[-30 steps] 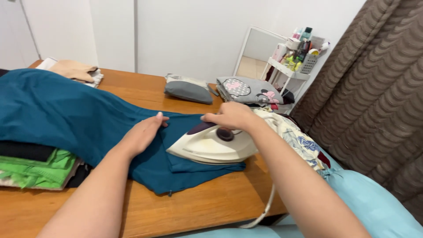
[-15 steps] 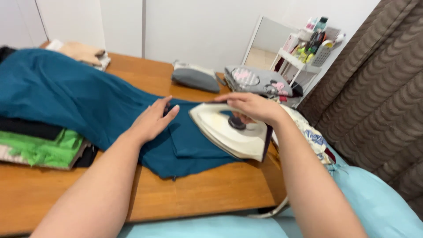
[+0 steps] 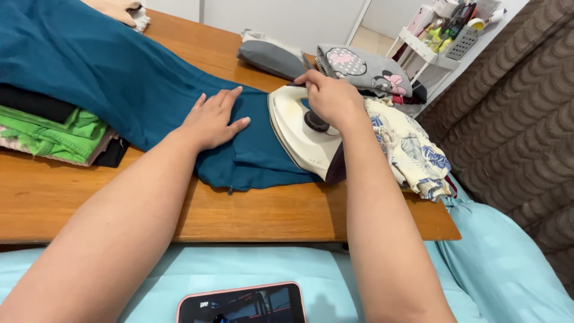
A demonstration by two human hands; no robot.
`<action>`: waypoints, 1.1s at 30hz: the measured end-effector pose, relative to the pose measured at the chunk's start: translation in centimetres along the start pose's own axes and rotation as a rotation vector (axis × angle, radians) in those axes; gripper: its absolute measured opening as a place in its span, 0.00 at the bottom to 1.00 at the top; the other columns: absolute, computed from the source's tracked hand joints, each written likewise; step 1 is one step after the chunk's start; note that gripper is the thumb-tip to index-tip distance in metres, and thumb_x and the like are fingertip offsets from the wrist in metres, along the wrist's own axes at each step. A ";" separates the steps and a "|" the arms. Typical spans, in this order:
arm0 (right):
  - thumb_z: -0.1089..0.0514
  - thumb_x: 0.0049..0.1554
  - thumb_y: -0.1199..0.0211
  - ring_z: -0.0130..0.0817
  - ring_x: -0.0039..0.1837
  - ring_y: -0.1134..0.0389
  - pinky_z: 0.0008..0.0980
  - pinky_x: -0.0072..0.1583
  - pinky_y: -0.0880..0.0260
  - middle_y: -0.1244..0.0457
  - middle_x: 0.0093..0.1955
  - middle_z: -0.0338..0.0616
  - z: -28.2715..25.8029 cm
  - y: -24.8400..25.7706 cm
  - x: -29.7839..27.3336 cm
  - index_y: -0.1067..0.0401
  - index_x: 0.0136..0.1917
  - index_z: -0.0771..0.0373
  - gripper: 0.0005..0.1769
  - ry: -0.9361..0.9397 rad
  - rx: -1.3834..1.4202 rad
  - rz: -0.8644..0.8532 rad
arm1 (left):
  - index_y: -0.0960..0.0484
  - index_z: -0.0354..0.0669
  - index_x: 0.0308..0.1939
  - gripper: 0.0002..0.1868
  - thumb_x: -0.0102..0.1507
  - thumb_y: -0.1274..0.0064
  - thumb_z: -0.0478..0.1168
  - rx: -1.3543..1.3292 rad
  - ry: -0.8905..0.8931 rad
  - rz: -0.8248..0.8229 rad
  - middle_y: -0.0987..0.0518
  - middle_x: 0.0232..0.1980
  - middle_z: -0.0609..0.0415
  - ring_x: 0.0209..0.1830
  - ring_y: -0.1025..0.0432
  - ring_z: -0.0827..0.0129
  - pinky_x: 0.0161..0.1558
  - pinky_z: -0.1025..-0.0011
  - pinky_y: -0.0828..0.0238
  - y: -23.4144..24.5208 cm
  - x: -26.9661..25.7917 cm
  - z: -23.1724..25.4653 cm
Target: Ironing and folding a blue garment on a wooden table.
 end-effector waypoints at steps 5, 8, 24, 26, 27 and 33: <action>0.43 0.64 0.55 0.50 0.57 0.29 0.47 0.61 0.32 0.29 0.51 0.45 -0.1 0.7 -2.4 0.27 0.62 0.34 0.19 -0.057 -0.002 -0.024 | 0.52 0.49 0.80 0.43 0.67 0.55 0.60 -0.030 0.014 -0.026 0.43 0.79 0.49 0.79 0.48 0.56 0.77 0.49 0.62 0.0 0.3 -0.3; 0.44 0.63 0.54 0.51 0.56 0.29 0.48 0.60 0.32 0.29 0.50 0.45 0.0 0.3 -2.6 0.27 0.61 0.35 0.18 -0.050 0.026 -0.006 | 0.52 0.46 0.80 0.46 0.65 0.53 0.61 -0.049 0.029 -0.048 0.44 0.80 0.48 0.80 0.50 0.58 0.78 0.52 0.63 0.5 0.1 -0.2; 0.39 0.65 0.54 0.54 0.54 0.28 0.53 0.55 0.29 0.29 0.50 0.50 0.0 -0.9 1.2 0.27 0.63 0.32 0.19 -0.048 -0.117 0.118 | 0.53 0.48 0.80 0.61 0.55 0.47 0.76 0.007 0.132 -0.174 0.48 0.82 0.48 0.84 0.61 0.61 0.79 0.51 0.73 0.1 0.7 -0.8; 0.39 0.65 0.54 0.55 0.53 0.28 0.53 0.55 0.29 0.29 0.49 0.52 0.2 -0.2 -0.1 0.28 0.64 0.32 0.19 -0.045 -0.097 0.122 | 0.52 0.48 0.80 0.61 0.54 0.48 0.76 0.018 0.124 -0.166 0.48 0.82 0.48 0.84 0.61 0.61 0.79 0.50 0.73 0.4 0.9 -0.7; 0.39 0.65 0.54 0.56 0.52 0.28 0.53 0.54 0.29 0.29 0.48 0.52 0.3 -0.2 -1.0 0.29 0.65 0.32 0.19 -0.029 -0.104 0.089 | 0.52 0.48 0.80 0.61 0.54 0.48 0.77 0.021 0.125 -0.175 0.48 0.82 0.49 0.84 0.61 0.62 0.79 0.51 0.73 0.5 0.6 -0.5; 0.40 0.64 0.53 0.54 0.49 0.28 0.53 0.51 0.29 0.29 0.45 0.50 0.5 0.3 -2.7 0.30 0.65 0.32 0.19 0.015 -0.108 0.059 | 0.55 0.52 0.81 0.62 0.53 0.48 0.78 0.032 0.146 -0.241 0.52 0.83 0.51 0.85 0.64 0.65 0.80 0.53 0.76 1.4 0.2 0.5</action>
Point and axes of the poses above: each hand's wrist, its own x-axis towards the middle knuckle, its own y-axis out of the back of the hand, z = x × y, the point moved 3 cm from there along x, towards the middle knuckle
